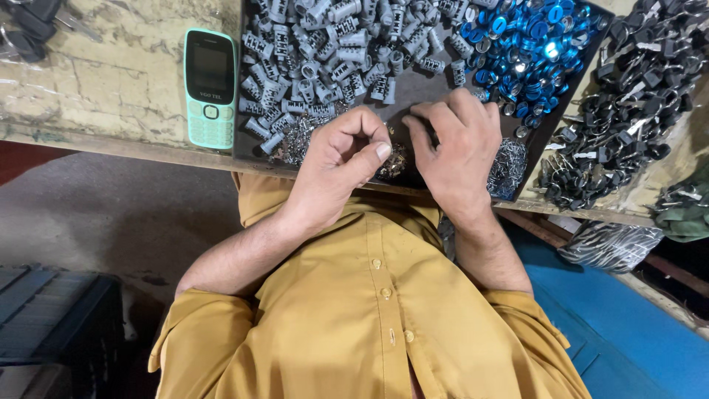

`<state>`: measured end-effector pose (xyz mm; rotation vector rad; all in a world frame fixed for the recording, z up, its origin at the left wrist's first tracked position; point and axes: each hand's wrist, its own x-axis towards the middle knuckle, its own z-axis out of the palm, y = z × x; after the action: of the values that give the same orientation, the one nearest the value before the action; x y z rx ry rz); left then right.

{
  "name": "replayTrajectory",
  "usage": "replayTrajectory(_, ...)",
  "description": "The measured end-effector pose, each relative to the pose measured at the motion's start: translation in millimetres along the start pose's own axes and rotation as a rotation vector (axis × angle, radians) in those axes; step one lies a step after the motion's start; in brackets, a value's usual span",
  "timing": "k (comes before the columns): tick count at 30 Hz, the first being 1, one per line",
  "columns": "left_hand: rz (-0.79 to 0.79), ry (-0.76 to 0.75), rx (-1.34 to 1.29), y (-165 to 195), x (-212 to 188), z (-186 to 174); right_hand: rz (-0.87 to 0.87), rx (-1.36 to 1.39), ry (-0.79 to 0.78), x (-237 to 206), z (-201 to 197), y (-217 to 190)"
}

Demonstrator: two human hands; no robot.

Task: The person sits at a workbench assembling lock cylinder components. They pick small metal pins, springs and blue caps from a tray, fit the parts together by hand, and place finished assemblies back on the tray among piles of parts and keys.

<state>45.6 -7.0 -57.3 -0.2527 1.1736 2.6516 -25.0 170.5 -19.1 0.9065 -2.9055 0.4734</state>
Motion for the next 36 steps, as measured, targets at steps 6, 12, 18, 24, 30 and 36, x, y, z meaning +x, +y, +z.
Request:
replayTrajectory(6, -0.014, -0.008, -0.050, -0.5, 0.1, 0.1, 0.079, 0.154, -0.062, 7.4, -0.2, 1.9)
replayTrajectory(12, -0.021, -0.015, -0.121, -0.6, -2.1, 4.8, 0.031, 0.548, 0.075, -9.6, -15.7, -24.2)
replayTrajectory(18, -0.132, -0.034, -0.351, 2.1, -5.6, 13.8, 0.035, 0.604, 0.220, -20.3, -6.4, -37.4)
replayTrajectory(24, -0.133, -0.017, -0.351, -3.1, -9.1, 19.0, 0.032, 0.636, 0.230, -26.0, -5.7, -34.7)
replayTrajectory(30, -0.121, -0.029, -0.352, -8.5, -8.7, 22.1, 0.079, 0.684, 0.225, -30.1, -8.9, -31.0)
replayTrajectory(36, -0.120, -0.034, -0.370, -10.7, -9.0, 24.3, 0.072, 0.717, 0.219, -30.6, -11.0, -28.7)
